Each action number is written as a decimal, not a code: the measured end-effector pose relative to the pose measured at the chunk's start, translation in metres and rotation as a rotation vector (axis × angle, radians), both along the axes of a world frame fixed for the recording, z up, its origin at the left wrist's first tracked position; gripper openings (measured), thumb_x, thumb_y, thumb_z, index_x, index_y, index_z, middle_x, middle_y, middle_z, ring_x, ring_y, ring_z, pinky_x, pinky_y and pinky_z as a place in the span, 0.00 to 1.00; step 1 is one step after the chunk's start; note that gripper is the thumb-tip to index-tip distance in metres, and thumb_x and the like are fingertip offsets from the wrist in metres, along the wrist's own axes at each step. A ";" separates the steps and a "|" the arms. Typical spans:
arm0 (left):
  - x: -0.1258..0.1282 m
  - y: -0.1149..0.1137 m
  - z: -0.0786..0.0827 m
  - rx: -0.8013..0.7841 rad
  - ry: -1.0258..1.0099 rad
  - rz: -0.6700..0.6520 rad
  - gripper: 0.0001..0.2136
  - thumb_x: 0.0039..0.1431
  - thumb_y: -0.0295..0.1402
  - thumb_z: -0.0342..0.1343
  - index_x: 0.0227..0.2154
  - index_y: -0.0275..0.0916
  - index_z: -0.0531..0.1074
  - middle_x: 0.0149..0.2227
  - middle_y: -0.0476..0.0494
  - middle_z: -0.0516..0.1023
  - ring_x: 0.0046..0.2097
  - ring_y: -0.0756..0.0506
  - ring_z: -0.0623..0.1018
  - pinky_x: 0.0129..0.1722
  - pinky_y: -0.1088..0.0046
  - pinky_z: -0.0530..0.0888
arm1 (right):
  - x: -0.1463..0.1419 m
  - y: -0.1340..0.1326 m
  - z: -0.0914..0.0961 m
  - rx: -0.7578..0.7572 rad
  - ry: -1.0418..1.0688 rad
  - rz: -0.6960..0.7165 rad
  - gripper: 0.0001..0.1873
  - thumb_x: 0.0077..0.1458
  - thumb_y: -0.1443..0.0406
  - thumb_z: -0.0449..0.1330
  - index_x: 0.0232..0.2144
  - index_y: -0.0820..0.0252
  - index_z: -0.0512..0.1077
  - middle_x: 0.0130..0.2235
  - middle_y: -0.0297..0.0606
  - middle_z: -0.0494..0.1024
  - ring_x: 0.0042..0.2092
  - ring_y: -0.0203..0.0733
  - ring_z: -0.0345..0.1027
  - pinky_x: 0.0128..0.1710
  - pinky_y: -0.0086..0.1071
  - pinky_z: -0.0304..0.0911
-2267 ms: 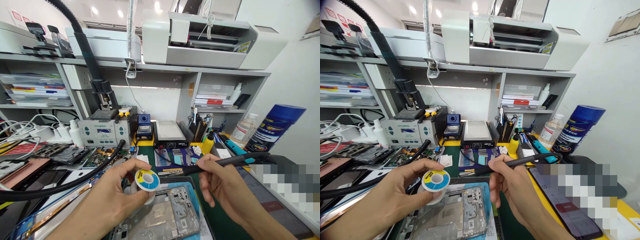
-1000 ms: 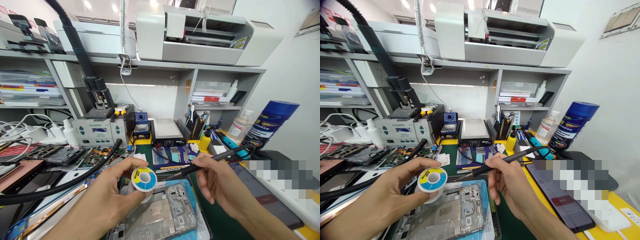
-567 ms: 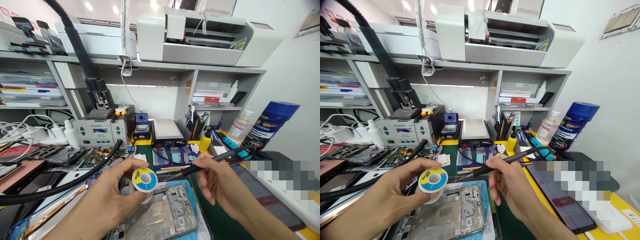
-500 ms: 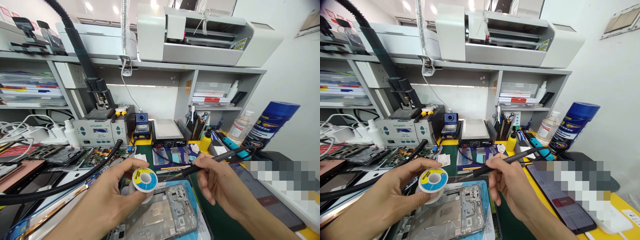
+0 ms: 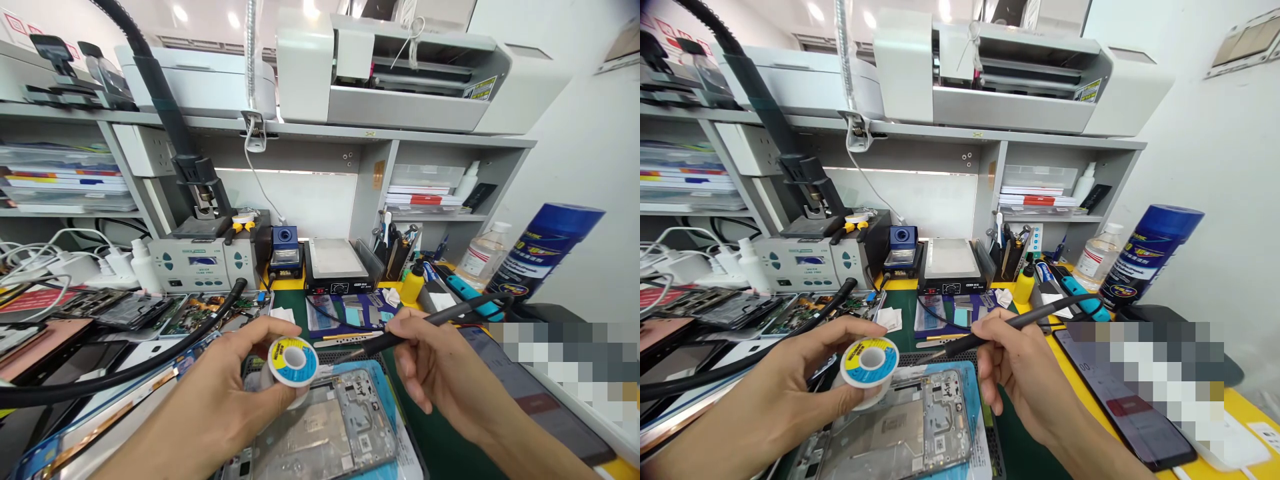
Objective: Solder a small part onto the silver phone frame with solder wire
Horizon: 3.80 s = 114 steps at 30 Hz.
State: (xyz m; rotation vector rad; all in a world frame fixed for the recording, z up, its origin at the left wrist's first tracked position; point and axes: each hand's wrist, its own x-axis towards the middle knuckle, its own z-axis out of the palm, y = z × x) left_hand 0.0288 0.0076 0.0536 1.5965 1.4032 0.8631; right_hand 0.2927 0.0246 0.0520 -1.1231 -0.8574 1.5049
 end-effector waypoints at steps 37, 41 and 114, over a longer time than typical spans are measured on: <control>-0.001 0.000 0.001 0.015 0.036 -0.048 0.19 0.60 0.47 0.63 0.52 0.50 0.77 0.49 0.49 0.86 0.54 0.34 0.80 0.44 0.61 0.69 | 0.001 -0.001 -0.003 0.005 0.015 0.015 0.20 0.51 0.58 0.77 0.21 0.57 0.71 0.15 0.30 0.76 0.12 0.32 0.64 0.08 0.19 0.57; 0.001 -0.001 0.002 0.020 0.025 -0.020 0.19 0.59 0.48 0.64 0.51 0.49 0.79 0.48 0.50 0.87 0.54 0.35 0.80 0.40 0.65 0.71 | 0.000 -0.001 -0.003 0.004 0.021 0.026 0.21 0.51 0.58 0.77 0.21 0.57 0.71 0.15 0.30 0.76 0.12 0.32 0.65 0.08 0.19 0.57; 0.004 -0.002 0.004 -0.002 0.031 -0.008 0.20 0.56 0.46 0.64 0.51 0.48 0.80 0.49 0.48 0.89 0.54 0.34 0.82 0.42 0.65 0.74 | -0.002 -0.001 0.000 -0.006 -0.019 0.033 0.21 0.49 0.56 0.77 0.20 0.57 0.70 0.15 0.29 0.75 0.12 0.31 0.64 0.09 0.19 0.56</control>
